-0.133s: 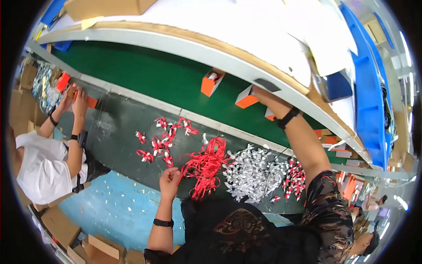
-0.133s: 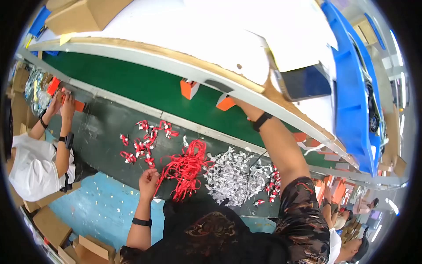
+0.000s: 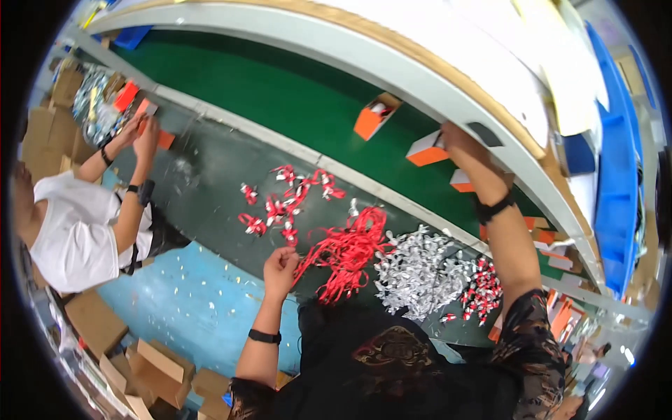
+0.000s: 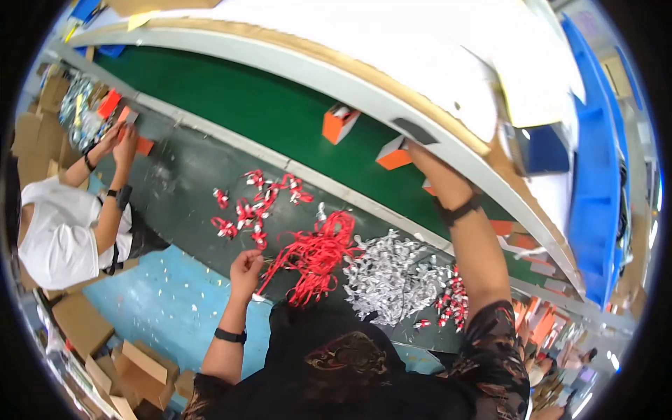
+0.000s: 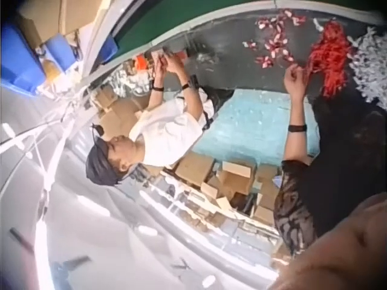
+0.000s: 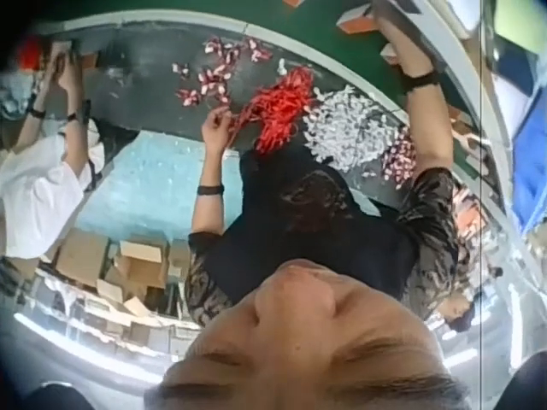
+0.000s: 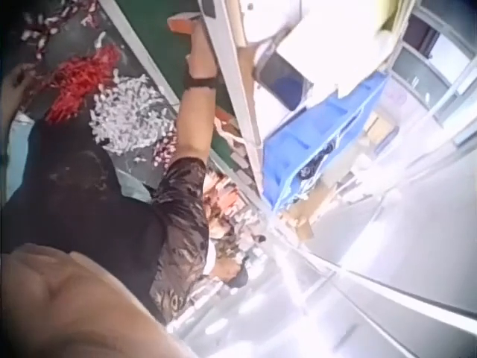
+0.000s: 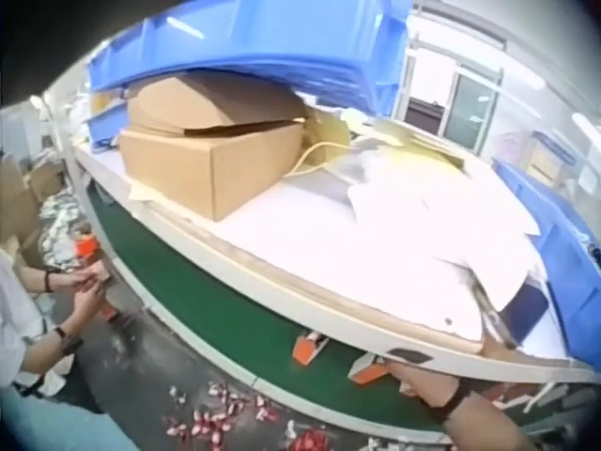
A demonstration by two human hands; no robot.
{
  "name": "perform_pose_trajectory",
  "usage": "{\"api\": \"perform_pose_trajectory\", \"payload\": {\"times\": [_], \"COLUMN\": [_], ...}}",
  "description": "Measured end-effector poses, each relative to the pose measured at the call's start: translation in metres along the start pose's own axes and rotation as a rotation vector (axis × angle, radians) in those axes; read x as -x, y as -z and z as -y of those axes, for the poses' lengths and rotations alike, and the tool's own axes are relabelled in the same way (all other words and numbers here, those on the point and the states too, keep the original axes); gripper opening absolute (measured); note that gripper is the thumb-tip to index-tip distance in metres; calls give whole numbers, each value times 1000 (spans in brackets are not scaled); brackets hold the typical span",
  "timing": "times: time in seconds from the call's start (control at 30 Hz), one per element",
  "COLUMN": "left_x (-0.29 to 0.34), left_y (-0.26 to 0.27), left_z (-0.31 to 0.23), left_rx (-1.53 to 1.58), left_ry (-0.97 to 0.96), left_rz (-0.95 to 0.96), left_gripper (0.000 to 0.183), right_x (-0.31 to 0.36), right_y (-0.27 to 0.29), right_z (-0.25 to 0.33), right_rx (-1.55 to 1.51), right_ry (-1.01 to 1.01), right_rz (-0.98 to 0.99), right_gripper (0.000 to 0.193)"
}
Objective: The person assembles lanyards by hand by picking up a red strap and a white clip, joining them together, and placing the completed piece onto a pile on the workbench.
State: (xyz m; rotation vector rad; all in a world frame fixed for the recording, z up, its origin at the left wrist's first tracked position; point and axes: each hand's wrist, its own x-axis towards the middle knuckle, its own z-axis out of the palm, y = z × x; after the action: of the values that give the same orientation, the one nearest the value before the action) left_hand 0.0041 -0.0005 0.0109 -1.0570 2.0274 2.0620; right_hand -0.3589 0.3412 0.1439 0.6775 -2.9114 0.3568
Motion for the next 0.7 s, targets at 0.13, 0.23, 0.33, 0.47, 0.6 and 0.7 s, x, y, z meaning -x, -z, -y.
{"api": "perform_pose_trajectory", "payload": {"times": [0.13, 0.23, 0.33, 0.47, 0.6, 0.7], "left_x": [-17, -26, -21, 2, 26, 27], "left_y": [18, 14, 0, 6, 18, 17], "left_z": [1, -3, -21, -15, -3, 1], "left_rx": [-13, -83, -77, -37, -17, -20], "left_ry": [-8, -22, -53, 53, 115, 127], "left_rz": [-44, -54, 7, -22, -70, -66], "left_gripper": [19, 19, 20, 18, 19, 20], "right_x": [12, 32, 52, 46, 51, 61], "right_y": [2, -41, -131, -180, -211, -238], "right_z": [77, 126, 143, 197, 213, 202], "right_rx": [-18, -314, -377, -292, -211, -231], "right_ry": [49, 173, 217, 91, -33, -66], "right_rz": [77, 233, 369, 447, 435, 354], "right_gripper": [12, 11, 25, 40, 44, 35]}}
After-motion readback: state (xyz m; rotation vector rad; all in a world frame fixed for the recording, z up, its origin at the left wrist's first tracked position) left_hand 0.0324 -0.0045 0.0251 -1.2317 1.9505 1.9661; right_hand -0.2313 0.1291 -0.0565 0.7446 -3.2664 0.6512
